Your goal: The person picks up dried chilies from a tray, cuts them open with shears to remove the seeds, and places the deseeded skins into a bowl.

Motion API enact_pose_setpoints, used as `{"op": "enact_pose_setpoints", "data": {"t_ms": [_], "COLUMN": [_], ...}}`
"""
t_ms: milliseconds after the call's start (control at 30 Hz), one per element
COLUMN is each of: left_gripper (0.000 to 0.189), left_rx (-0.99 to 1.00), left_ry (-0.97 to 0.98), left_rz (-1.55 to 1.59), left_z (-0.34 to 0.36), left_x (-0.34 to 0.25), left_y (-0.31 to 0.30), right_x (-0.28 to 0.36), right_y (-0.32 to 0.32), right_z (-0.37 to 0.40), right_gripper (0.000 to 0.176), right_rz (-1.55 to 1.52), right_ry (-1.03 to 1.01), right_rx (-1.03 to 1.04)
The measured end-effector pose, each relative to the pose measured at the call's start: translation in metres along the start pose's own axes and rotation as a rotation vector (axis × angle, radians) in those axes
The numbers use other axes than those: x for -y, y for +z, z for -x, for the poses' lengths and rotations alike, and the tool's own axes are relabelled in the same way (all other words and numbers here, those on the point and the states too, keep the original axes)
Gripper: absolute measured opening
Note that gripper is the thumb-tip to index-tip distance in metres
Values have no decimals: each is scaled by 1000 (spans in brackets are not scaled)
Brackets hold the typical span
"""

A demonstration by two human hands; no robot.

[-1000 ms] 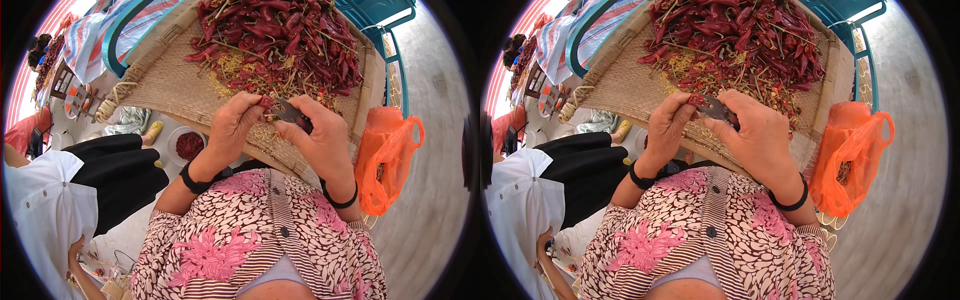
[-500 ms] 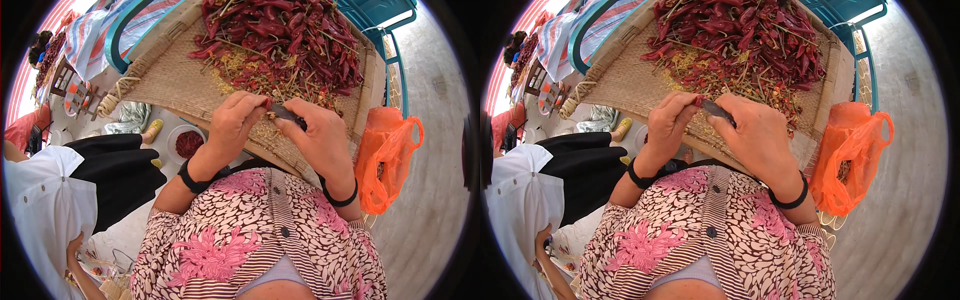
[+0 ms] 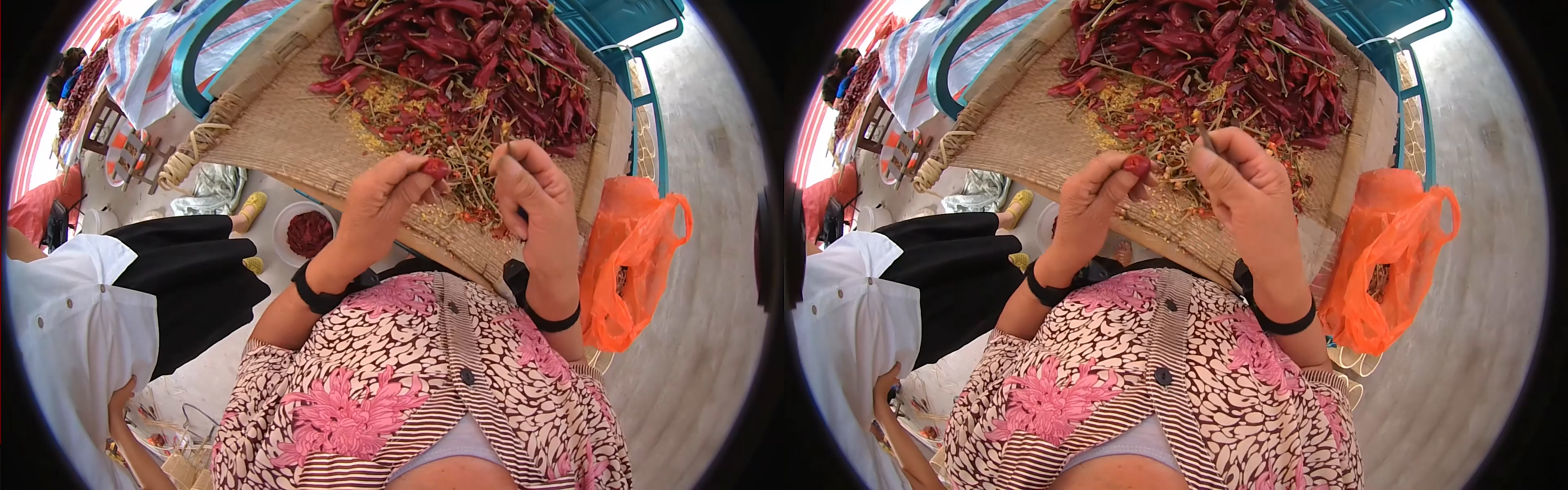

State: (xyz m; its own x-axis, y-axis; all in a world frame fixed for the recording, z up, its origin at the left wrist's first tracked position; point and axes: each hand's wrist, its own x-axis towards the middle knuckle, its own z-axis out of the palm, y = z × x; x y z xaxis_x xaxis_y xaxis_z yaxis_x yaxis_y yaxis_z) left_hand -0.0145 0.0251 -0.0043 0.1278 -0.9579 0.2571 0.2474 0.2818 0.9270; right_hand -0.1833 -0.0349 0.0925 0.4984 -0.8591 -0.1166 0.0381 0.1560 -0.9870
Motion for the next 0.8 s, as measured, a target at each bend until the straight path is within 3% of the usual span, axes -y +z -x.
{"op": "enact_pose_setpoints", "data": {"t_ms": [133, 233, 300, 367, 467, 567, 667, 800], "left_gripper": [19, 20, 21, 22, 20, 19, 16, 15], "left_rx": [14, -8, 33, 182, 452, 480, 426, 444], "left_ry": [-6, -175, -248, -455, -571, -669, -782, -767], "left_rz": [-47, -150, -165, -316, -601, -810, -825, -1017], "left_z": [-3, 6, 22, 38, 53, 88, 112, 136], "left_x": [-4, -13, -32, -45, -49, -1, 53, 134], "left_y": [-4, -12, -24, -50, -85, -132, -173, -222], "right_x": [-7, -42, -37, -34, -33, -38, -33, -40], "right_y": [-19, -28, -26, -27, -38, -58, -62, -73], "right_z": [-6, 0, 14, 23, 33, 44, 48, 53], "right_gripper": [26, 31, 34, 39, 41, 39, 42, 48], "right_rz": [-14, 885, 1021, 1090, 1194, 1234, 1268, 1388], "right_ry": [318, 1, 71, 134, 190, 237, 310, 249], "right_rx": [118, 32, -20, -91, -193, -236, -225, -203]}}
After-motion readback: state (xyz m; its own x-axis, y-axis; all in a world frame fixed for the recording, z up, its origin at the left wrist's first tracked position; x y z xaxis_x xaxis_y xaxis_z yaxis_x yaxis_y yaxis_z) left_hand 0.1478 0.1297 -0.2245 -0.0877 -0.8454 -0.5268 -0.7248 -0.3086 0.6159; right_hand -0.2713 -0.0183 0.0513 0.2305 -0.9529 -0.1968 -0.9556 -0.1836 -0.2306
